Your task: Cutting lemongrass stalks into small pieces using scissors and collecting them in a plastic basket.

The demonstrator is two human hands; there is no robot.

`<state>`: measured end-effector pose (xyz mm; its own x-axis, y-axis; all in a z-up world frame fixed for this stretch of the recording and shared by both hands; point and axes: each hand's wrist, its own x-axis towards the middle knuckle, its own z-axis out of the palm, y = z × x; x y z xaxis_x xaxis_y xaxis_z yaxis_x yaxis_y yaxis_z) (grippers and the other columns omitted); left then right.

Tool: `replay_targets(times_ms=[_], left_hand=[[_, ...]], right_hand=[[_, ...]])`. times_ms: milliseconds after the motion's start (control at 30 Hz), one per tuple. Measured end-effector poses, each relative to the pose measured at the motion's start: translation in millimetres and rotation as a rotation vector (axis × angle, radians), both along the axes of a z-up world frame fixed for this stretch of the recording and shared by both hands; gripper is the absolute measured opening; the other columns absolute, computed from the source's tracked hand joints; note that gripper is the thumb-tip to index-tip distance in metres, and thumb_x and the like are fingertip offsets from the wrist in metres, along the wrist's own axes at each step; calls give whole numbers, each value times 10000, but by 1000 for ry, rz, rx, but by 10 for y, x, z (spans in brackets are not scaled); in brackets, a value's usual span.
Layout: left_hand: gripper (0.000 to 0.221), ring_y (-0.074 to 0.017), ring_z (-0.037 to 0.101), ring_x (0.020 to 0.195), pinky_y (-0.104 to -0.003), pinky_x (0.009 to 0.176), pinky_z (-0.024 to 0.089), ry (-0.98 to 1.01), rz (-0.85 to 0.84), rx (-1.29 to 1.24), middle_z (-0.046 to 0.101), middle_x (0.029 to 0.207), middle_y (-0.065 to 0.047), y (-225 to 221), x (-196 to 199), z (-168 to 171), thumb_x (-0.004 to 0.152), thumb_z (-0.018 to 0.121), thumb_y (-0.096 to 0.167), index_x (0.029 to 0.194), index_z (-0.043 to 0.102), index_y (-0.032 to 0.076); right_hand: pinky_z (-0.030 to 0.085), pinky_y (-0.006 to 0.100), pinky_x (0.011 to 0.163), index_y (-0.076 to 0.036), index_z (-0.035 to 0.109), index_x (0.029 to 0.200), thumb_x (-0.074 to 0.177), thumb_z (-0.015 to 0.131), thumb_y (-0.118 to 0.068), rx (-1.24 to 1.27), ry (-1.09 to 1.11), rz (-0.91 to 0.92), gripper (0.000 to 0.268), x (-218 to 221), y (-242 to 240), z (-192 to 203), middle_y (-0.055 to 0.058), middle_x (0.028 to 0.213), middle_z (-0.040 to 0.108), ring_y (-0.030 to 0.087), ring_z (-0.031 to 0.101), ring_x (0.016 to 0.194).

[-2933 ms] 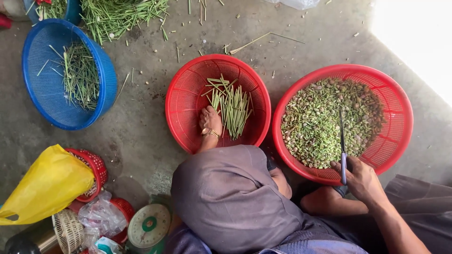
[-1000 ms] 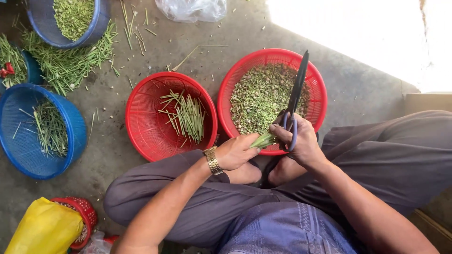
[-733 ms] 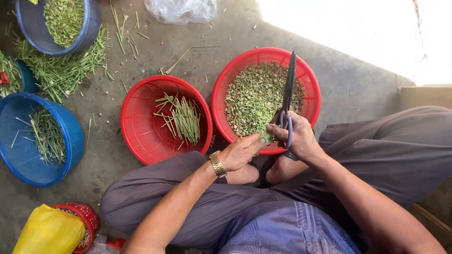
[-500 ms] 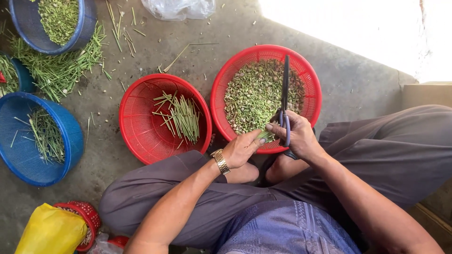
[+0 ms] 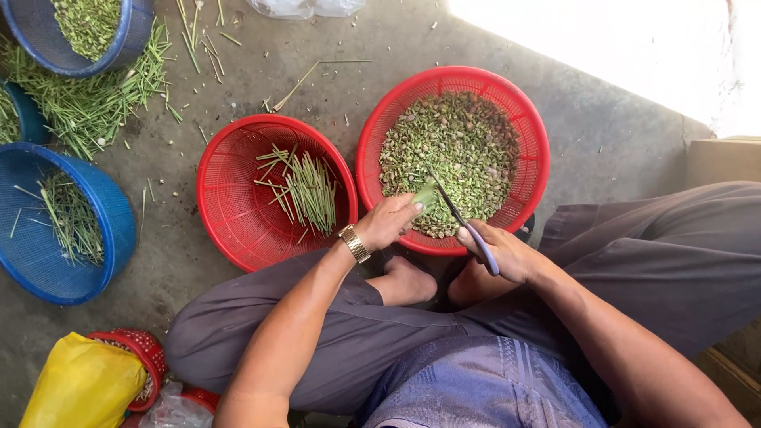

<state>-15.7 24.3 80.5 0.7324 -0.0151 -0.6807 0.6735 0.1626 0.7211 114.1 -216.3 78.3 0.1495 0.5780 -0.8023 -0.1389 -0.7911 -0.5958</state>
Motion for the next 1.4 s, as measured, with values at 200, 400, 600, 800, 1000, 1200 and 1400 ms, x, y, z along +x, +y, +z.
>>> replay_targets(times_ms=[200,400,600,800,1000,1200,1400], left_hand=[[302,-185,498,551,-308,559,434,3,-220,205,509,548,-28,-34,-101,-273,1018,471,355,854,597,135],[243,-135,483,447,-251,417,385,146,-70,167,490,550,-21,-1,-199,-654,963,487,326,846,593,142],[212,-71,346,393,-172,336,289,143,123,-8,362,540,5,-9,-105,-452,1028,505,323,965,601,145],[254,-50,371,476,-163,370,324,130,24,-92,382,570,10,-103,-75,-208,1037,500,302,936,596,90],[281,-82,379,420,-187,347,324,173,16,-13,399,527,-21,-102,-241,-559,1003,523,298,846,590,75],[263,-51,325,441,-170,313,280,190,161,-100,333,567,6,-8,-130,-372,1026,499,325,942,574,88],[256,-31,312,476,-142,335,259,178,186,-193,311,603,27,-90,-133,-448,1039,508,340,1007,569,94]], right_hand=[[484,268,500,-78,595,681,913,667,-481,-63,114,-84,470,33,164,313,73,526,544,195,599,512],[527,312,547,-70,656,728,912,634,-504,-79,145,-63,471,-86,59,-47,120,537,612,228,676,539],[567,365,657,-83,642,932,964,471,-635,-6,111,72,579,-50,-10,-148,157,698,658,276,686,681],[533,361,638,-93,602,792,910,561,-659,-89,105,119,580,51,234,225,140,611,599,259,646,637],[493,271,517,-109,562,612,899,664,-585,-103,119,102,565,-24,222,136,85,506,561,202,618,499],[540,282,522,-115,635,662,907,652,-521,-43,160,-31,475,-74,115,-79,85,511,619,191,682,508],[554,411,765,-121,643,1011,941,426,-719,-37,119,181,639,-50,86,-88,168,729,676,307,682,727]])
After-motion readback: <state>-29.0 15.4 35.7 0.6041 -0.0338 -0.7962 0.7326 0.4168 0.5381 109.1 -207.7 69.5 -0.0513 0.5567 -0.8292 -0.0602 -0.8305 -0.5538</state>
